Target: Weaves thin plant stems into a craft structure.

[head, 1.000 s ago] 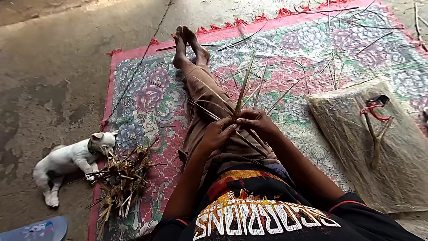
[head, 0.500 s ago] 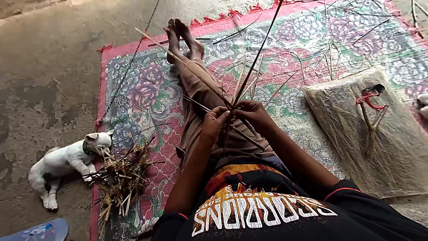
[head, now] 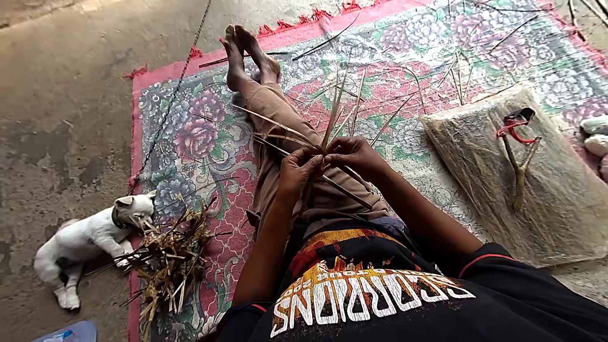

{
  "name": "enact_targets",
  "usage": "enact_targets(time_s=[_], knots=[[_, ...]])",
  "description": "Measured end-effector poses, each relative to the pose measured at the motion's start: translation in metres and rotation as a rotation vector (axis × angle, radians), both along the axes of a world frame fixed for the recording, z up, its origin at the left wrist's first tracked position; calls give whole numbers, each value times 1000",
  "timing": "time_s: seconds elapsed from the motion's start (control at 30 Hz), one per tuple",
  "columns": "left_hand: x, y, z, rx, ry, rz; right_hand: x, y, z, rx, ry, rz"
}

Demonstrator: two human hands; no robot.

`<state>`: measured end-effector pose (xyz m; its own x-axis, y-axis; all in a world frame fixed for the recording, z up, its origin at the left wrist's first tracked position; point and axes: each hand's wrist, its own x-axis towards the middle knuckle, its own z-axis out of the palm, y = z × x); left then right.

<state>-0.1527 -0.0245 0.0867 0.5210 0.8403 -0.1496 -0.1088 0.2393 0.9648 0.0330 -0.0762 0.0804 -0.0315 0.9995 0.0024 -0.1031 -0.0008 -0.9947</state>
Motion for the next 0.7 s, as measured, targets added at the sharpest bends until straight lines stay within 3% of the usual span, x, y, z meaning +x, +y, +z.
enact_targets(time_s=[0.2,0.5,0.7], knots=[[-8,-3,-7,73,5,-61,-6,-1,0,-9,78,-58],[1,-1,0,-134,-73,40,-21,-5,-2,55,106,-164],[4,-6,-10,54,-85,119,-26,-8,-5,28,166,-177]])
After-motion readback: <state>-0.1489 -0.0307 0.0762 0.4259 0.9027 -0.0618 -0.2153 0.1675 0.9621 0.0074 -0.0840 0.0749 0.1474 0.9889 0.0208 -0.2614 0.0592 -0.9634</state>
